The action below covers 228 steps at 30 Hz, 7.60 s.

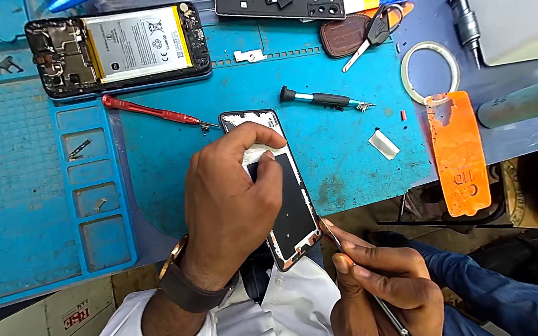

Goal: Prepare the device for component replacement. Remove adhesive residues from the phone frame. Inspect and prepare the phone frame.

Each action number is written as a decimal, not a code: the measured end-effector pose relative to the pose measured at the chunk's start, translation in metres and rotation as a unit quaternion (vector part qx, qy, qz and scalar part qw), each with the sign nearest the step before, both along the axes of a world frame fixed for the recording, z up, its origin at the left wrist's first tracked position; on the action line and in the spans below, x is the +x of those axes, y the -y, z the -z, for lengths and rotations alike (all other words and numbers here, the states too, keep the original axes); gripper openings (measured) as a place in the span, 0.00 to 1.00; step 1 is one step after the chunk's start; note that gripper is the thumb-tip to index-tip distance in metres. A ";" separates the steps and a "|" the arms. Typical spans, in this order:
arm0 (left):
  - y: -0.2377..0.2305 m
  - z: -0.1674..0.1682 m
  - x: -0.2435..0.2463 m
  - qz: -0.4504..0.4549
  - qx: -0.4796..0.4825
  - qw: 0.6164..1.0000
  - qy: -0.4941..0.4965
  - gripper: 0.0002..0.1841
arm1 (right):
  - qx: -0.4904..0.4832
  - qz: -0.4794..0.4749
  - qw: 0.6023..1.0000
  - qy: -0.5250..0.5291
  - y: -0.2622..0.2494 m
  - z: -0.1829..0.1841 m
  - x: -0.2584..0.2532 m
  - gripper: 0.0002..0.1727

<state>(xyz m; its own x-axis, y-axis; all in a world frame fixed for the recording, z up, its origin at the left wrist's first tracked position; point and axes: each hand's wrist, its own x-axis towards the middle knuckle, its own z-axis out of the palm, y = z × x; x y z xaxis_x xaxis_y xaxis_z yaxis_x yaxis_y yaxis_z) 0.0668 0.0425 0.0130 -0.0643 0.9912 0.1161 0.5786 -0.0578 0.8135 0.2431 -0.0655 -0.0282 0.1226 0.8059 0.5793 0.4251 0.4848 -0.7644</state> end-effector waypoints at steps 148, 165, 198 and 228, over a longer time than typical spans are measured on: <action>0.002 0.003 0.002 -0.023 -0.003 0.999 -0.022 0.17 | -0.034 -0.041 0.997 0.050 -0.110 -0.031 -0.025 0.07; 0.010 0.013 -0.003 0.041 0.150 0.979 0.131 0.14 | -0.240 -0.059 0.964 -0.102 -0.134 -0.062 -0.021 0.06; 0.067 -0.075 -0.019 -0.002 0.351 0.916 0.196 0.44 | -0.162 -0.234 0.952 -0.117 -0.045 -0.099 0.023 0.17; 0.097 -0.009 -0.021 0.104 0.020 0.847 0.521 0.20 | -0.257 -0.069 0.864 -0.428 -0.002 -0.048 0.023 0.05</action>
